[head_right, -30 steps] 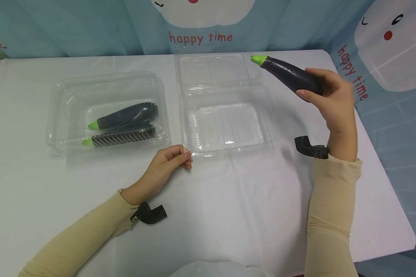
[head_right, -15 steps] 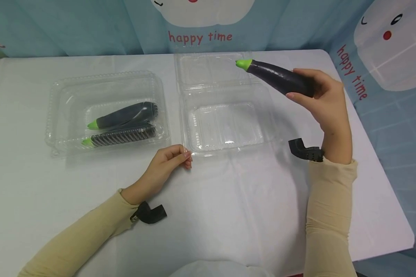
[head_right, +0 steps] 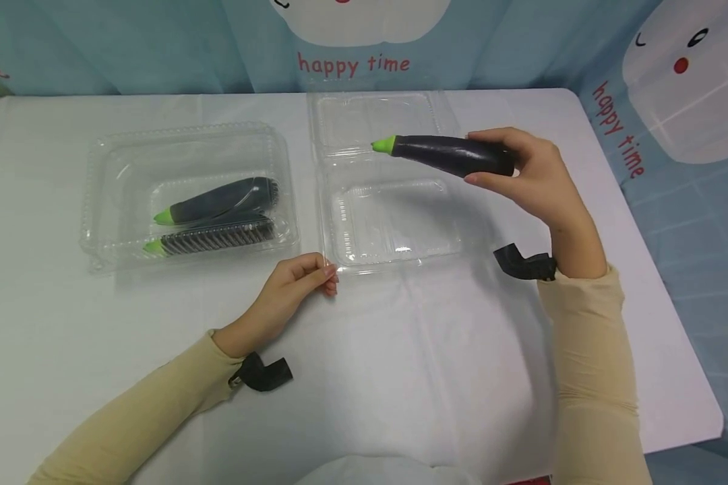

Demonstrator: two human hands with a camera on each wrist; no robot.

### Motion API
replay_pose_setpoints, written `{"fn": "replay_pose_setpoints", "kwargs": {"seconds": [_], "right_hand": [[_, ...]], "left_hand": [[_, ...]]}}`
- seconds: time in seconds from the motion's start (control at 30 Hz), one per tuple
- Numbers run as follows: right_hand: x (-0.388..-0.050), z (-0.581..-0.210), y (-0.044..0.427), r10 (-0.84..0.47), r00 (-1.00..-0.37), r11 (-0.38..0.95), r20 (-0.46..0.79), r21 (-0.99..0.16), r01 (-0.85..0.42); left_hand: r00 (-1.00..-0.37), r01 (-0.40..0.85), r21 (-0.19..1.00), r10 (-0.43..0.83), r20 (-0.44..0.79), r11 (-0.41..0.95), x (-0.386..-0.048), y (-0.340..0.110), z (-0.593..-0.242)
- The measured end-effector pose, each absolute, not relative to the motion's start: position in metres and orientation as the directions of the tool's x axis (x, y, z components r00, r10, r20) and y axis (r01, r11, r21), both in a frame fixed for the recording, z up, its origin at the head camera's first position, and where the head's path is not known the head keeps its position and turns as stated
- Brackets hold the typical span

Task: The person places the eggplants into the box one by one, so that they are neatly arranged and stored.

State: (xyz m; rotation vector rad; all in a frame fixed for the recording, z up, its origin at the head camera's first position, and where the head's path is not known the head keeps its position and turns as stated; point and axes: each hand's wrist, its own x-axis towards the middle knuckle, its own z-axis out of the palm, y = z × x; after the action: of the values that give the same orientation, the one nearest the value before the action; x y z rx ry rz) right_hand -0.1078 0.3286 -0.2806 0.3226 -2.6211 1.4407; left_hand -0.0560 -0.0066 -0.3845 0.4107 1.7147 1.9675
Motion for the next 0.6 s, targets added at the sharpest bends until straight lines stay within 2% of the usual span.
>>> {"fn": "replay_pose_setpoints", "kwargs": {"seconds": [0.07, 0.2, 0.6], "right_hand": [[-0.108, -0.278, 0.324, -0.145, -0.971, 0.642, 0.189, -0.729, -0.238], [-0.11, -0.276, 0.318, -0.223, -0.964, 0.735, 0.143, -0.625, -0.263], [-0.117, -0.282, 0.3, -0.381, -0.924, 0.788, -0.043, -0.538, -0.3]], "left_hand": [[-0.832, -0.165, 0.983, 0.546, -0.094, -0.082, -0.056, -0.007, -0.384], [-0.834, -0.155, 0.985, 0.545, -0.09, -0.075, -0.055, -0.007, -0.382], [-0.841, -0.174, 0.981, 0.531, -0.103, -0.084, -0.055, -0.005, -0.381]]}}
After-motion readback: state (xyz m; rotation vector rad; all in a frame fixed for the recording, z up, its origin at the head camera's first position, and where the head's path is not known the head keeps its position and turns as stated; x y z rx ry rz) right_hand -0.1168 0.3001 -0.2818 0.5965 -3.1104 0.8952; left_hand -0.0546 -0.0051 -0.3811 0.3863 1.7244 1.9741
